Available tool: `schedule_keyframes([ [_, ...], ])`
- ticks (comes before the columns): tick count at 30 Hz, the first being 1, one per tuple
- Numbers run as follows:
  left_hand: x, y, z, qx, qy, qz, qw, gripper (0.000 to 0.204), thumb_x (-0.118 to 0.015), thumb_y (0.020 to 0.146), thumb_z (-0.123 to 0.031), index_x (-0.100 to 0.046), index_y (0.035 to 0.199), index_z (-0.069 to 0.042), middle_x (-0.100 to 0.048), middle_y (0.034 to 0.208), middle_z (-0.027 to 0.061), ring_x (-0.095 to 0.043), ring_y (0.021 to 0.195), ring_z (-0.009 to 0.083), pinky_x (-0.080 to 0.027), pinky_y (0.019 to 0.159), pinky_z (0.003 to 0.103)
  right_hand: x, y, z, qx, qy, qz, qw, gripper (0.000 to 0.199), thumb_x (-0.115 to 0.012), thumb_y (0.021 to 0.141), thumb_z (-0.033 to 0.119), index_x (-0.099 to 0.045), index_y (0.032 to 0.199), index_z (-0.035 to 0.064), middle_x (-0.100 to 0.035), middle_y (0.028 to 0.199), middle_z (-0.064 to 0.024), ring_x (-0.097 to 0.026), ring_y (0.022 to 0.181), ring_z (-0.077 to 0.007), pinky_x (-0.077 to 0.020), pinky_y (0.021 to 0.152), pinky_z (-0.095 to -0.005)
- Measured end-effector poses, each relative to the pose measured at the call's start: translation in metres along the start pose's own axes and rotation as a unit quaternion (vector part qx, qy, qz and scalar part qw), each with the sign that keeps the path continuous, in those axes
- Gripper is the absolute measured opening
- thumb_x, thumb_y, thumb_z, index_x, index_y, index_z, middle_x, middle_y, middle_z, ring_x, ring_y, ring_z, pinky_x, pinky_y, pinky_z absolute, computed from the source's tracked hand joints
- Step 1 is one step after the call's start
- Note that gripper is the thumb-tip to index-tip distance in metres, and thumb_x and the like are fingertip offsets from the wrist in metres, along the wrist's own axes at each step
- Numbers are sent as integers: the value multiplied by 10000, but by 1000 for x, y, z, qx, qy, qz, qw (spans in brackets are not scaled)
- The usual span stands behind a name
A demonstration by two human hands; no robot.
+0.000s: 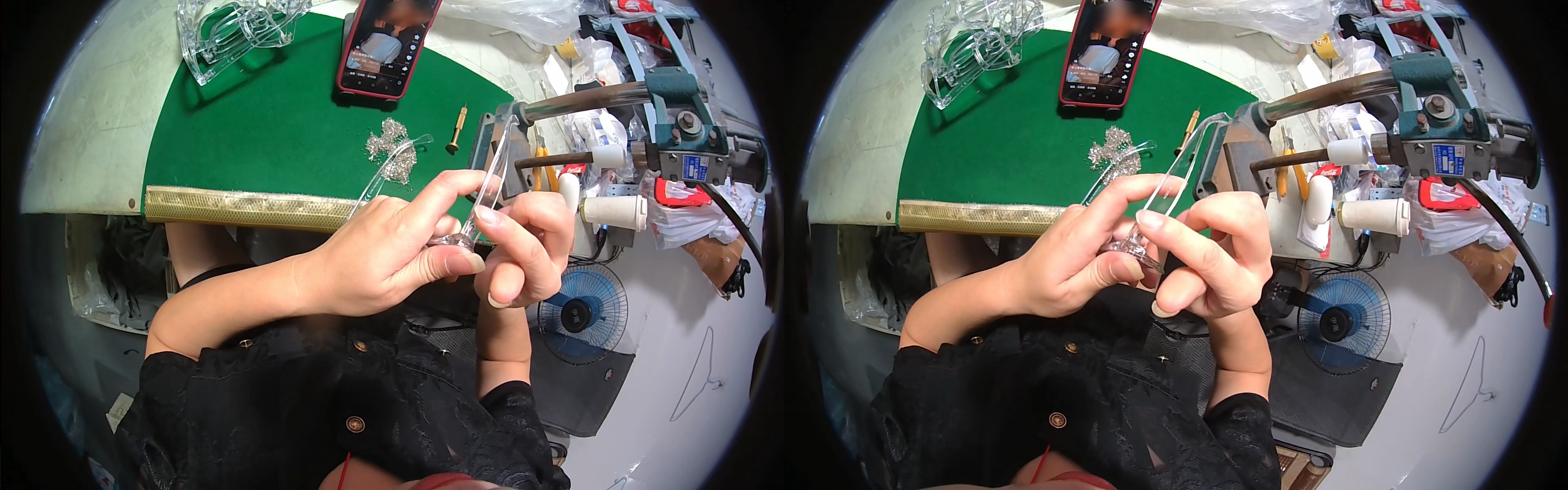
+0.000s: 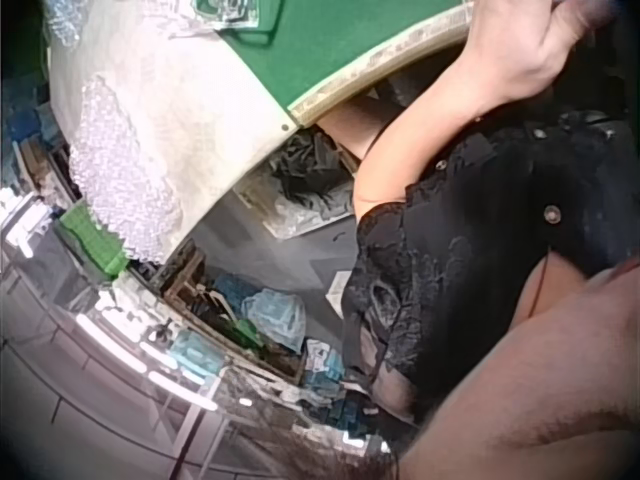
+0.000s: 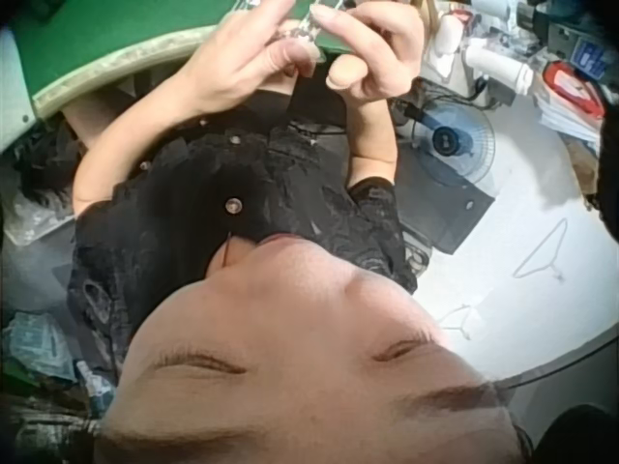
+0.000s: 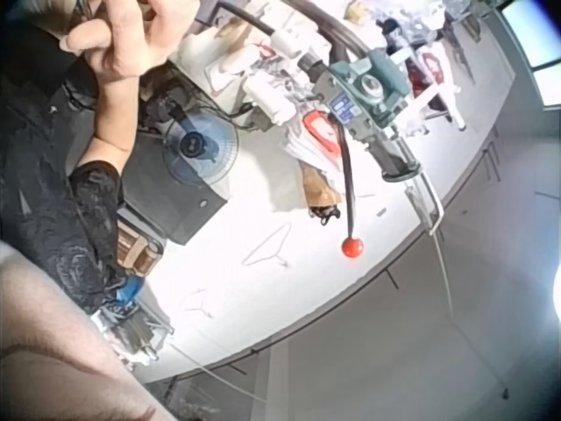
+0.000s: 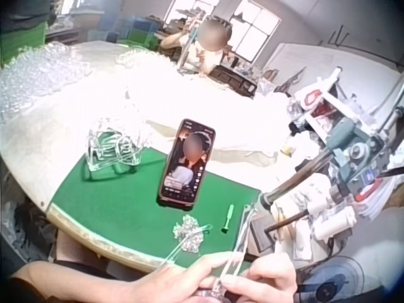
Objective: The person repeatedly picks up clear plastic eyeglass frames and small metal components from a green mat, inserts the components into the frame, and places the frame back down. A smartphone playing a video is visible on the table.
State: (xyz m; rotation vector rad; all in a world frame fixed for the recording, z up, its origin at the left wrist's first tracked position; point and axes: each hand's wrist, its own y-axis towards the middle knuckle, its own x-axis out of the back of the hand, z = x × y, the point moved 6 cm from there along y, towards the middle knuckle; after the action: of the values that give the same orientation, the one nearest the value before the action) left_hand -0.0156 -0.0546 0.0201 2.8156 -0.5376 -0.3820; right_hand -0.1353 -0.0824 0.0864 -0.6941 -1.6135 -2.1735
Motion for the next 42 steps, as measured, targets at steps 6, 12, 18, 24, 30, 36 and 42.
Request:
schedule_keyframes([
  [6,0,0,0,1,-26,-2,1000,696,-533,942,-408,-237,1416,6,-621,814,66,-633,745,147,-506,691,267,0,0,0,1,-48,3,999,599,-498,799,620,-732,952,91,-502,786,-10,-486,670,-144,-392,576,-281],
  [12,0,0,1,7,-17,-7,1000,711,-532,940,-430,-237,1417,7,-623,812,64,-635,744,145,-510,693,271,1,0,3,-1,-49,7,999,575,-516,795,609,-731,955,100,-504,789,-7,-492,672,-145,-396,574,-281],
  [18,0,2,0,6,-2,-4,1000,694,-523,945,-424,-244,1414,5,-655,840,77,-663,765,163,-511,703,272,0,-1,1,1,-50,4,999,549,-545,791,583,-726,965,95,-512,795,-12,-495,670,-148,-397,560,-275],
  [24,-1,7,1,-5,50,-6,999,705,-518,938,-458,-249,1415,-14,-674,847,86,-677,763,175,-511,695,277,1,-3,0,-9,-62,-6,998,520,-593,790,530,-703,985,61,-542,807,-29,-514,689,-164,-420,576,-286],
  [30,-7,20,6,-30,76,-4,997,814,-488,915,-548,-166,1438,-14,-577,881,65,-585,813,164,-464,806,288,10,-19,-14,-147,-9,-75,986,597,-655,755,572,-628,940,4,-554,824,-68,-525,735,-210,-436,661,-309],
  [36,-13,46,10,-85,136,-33,986,801,-484,935,-505,-127,1450,-7,-540,1245,183,-596,1078,302,-441,932,384,3,-39,-40,-329,245,-84,908,456,-666,861,400,-641,990,-37,-505,905,-56,-484,840,-140,-403,760,-257],
  [42,-30,76,1,-187,429,-45,883,334,-591,888,-269,-570,1093,-6,-631,965,170,-631,927,328,-520,714,409,43,-44,-66,-335,242,-121,903,336,-651,890,280,-645,968,-47,-515,924,-50,-492,883,-137,-381,813,-253],
])
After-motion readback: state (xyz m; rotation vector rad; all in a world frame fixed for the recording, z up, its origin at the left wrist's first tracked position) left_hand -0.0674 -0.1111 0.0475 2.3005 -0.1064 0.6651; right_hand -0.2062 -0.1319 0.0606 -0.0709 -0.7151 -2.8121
